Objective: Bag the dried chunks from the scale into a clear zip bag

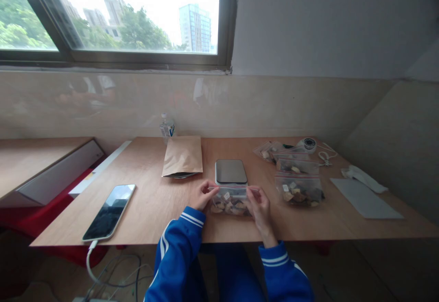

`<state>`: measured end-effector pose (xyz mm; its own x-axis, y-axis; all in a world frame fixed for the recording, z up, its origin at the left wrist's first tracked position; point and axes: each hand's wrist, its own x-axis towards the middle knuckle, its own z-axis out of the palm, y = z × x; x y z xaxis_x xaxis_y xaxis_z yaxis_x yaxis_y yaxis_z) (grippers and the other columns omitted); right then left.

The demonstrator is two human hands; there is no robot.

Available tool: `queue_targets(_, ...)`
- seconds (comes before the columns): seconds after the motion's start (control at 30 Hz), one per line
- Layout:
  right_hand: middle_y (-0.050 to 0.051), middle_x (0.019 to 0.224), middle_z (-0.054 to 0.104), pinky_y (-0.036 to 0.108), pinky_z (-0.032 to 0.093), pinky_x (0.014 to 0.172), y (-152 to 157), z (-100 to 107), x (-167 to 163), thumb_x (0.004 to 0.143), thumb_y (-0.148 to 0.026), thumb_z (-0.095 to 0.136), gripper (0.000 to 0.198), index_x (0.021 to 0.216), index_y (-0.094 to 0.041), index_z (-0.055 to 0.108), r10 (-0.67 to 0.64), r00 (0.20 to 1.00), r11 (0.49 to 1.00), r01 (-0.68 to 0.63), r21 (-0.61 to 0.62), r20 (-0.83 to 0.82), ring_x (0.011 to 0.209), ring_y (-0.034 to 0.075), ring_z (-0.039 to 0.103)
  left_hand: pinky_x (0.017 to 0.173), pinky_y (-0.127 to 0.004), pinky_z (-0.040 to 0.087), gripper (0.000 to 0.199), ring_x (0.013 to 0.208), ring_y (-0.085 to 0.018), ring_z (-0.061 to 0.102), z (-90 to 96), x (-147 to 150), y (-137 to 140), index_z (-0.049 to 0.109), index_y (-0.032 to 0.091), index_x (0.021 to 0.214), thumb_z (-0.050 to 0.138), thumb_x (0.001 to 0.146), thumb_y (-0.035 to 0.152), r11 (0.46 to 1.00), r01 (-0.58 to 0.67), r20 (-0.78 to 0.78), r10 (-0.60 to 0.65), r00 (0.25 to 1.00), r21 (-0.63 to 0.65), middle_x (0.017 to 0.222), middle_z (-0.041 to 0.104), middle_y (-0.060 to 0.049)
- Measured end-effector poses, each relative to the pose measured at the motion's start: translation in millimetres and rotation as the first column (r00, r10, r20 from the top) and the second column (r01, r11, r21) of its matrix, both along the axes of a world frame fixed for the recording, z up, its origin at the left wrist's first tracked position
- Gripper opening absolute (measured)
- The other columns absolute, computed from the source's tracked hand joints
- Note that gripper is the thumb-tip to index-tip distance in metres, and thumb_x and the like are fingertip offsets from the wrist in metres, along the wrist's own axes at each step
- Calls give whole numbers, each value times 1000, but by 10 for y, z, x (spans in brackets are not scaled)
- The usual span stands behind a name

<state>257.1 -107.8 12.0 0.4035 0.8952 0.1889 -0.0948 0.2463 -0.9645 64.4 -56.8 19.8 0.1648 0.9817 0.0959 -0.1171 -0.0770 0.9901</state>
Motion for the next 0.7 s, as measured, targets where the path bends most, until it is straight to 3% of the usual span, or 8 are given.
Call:
queue_targets(0.2,3,90,69,30,51,75,-5,10,-20,72,-40,71,34,97,-20,60,113,992,993,-115,-26,-57,83,18,65,64,-24,47,37,69,-13,60,35,44,-13,60,15,82,79,60,38,997,65,102,-60,993,-50,73,64,0)
queue_targets(0.4,5,86,70,33,51,77,7,7,-48,71,-42,72,34,91,-16,63,165,981,980,-175,-93,-102,82,20,66,64,-26,48,38,68,-16,61,14,22,6,65,13,79,77,61,43,994,83,27,-81,996,-65,71,66,-4)
queue_targets(0.7,0,73,65,25,48,68,-7,15,-63,75,-38,69,23,80,-17,63,102,995,995,-102,-20,7,72,14,61,56,-23,44,30,59,-12,57,-3,11,6,65,14,71,77,61,40,997,69,-10,-69,998,-28,63,62,-1)
